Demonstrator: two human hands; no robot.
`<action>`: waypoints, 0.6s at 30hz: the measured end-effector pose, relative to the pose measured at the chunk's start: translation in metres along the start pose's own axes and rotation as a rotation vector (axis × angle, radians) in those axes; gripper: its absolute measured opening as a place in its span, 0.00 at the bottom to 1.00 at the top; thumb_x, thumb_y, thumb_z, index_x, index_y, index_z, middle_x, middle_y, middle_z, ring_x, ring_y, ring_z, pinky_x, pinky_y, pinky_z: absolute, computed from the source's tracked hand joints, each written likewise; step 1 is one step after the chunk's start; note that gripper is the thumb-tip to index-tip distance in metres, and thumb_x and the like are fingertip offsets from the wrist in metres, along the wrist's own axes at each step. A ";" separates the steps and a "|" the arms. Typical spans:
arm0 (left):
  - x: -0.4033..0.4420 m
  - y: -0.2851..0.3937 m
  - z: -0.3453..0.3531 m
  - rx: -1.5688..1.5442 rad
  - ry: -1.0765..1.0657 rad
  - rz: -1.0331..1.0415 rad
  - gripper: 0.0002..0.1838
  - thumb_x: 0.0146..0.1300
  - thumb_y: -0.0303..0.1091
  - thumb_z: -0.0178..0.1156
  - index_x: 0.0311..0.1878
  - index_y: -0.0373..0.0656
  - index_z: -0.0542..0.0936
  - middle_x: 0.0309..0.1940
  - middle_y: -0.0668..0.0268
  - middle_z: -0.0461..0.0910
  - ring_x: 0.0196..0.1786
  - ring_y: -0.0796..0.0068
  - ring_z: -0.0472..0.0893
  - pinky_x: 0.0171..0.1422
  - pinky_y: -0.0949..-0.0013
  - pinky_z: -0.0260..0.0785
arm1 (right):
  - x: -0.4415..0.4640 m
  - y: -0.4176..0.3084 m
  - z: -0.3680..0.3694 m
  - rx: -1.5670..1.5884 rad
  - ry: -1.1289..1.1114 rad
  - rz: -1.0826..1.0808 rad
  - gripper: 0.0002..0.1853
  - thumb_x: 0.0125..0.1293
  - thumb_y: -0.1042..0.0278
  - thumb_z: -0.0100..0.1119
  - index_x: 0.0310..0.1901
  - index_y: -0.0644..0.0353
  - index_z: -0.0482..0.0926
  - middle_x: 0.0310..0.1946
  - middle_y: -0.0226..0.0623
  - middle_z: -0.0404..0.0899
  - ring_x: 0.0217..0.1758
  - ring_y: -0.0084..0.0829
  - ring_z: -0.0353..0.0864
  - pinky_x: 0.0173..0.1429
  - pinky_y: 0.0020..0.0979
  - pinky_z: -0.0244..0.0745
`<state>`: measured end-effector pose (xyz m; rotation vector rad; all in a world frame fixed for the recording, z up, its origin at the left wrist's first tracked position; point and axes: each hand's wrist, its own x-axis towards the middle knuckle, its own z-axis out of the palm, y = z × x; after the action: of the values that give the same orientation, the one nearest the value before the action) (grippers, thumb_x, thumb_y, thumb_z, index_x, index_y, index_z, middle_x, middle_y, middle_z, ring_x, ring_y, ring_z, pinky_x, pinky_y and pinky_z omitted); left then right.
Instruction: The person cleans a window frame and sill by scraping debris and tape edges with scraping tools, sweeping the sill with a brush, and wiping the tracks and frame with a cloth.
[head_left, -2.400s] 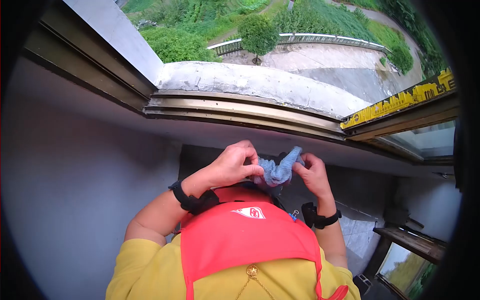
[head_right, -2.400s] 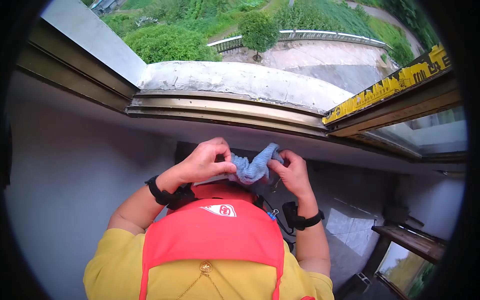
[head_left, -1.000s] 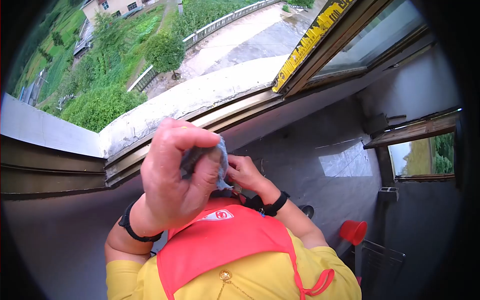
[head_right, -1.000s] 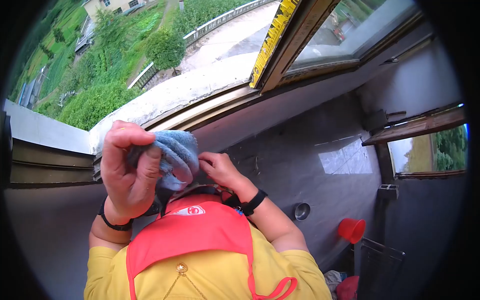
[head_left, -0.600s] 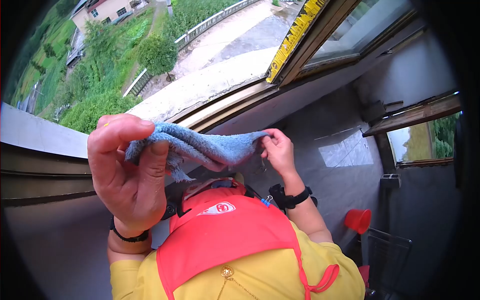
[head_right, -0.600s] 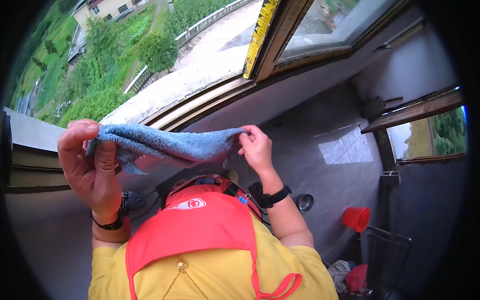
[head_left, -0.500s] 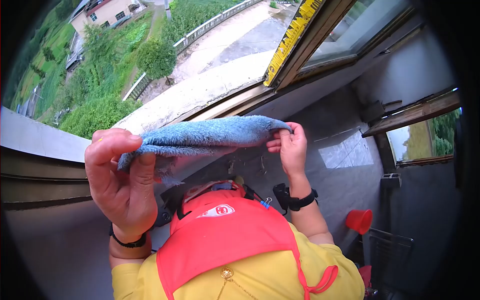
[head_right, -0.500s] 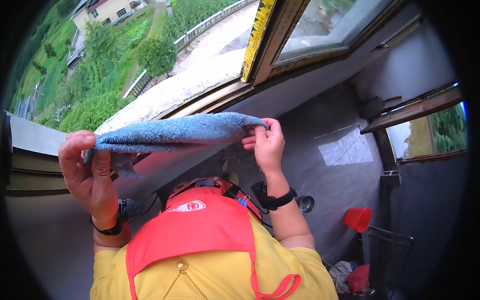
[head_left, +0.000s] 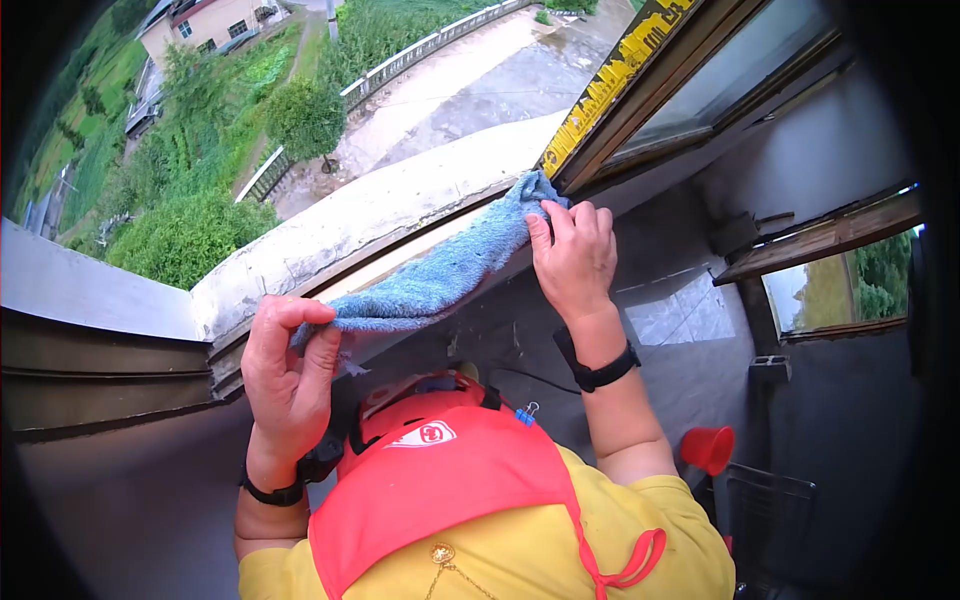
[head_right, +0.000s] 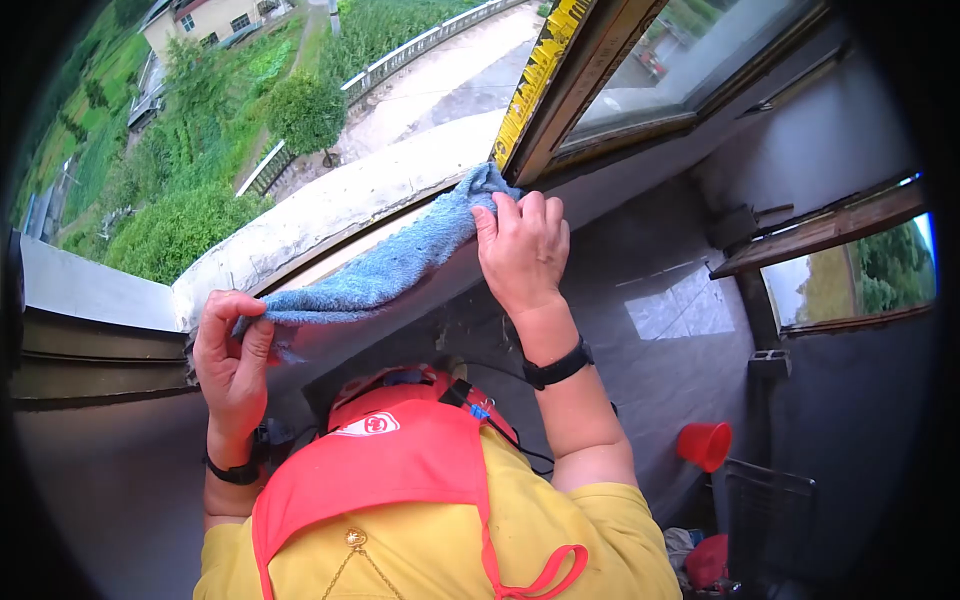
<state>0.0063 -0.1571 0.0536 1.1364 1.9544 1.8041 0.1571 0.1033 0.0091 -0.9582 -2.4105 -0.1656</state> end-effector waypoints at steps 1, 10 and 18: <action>0.000 -0.001 -0.001 0.024 -0.003 0.014 0.07 0.61 0.18 0.60 0.41 0.37 0.76 0.36 0.63 0.73 0.40 0.73 0.73 0.43 0.74 0.66 | 0.002 0.001 0.000 0.009 -0.127 0.059 0.20 0.68 0.46 0.52 0.40 0.55 0.81 0.31 0.41 0.80 0.39 0.48 0.80 0.43 0.46 0.75; -0.003 -0.008 -0.010 0.083 -0.024 0.017 0.07 0.60 0.18 0.60 0.40 0.37 0.76 0.36 0.61 0.74 0.38 0.70 0.74 0.44 0.72 0.67 | 0.039 0.002 -0.014 -0.106 -0.539 -0.115 0.29 0.71 0.38 0.42 0.32 0.59 0.78 0.24 0.50 0.81 0.31 0.52 0.83 0.35 0.49 0.76; -0.016 -0.020 -0.035 -0.052 0.196 -0.112 0.04 0.70 0.26 0.55 0.46 0.42 0.73 0.37 0.75 0.69 0.35 0.89 0.69 0.35 0.83 0.64 | -0.005 -0.094 -0.013 0.332 -0.502 -0.326 0.25 0.67 0.42 0.53 0.29 0.60 0.75 0.15 0.44 0.77 0.22 0.45 0.82 0.27 0.42 0.76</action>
<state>-0.0133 -0.1924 0.0371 0.8440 2.0185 1.9577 0.1030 0.0267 0.0253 -0.4878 -2.9137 0.3944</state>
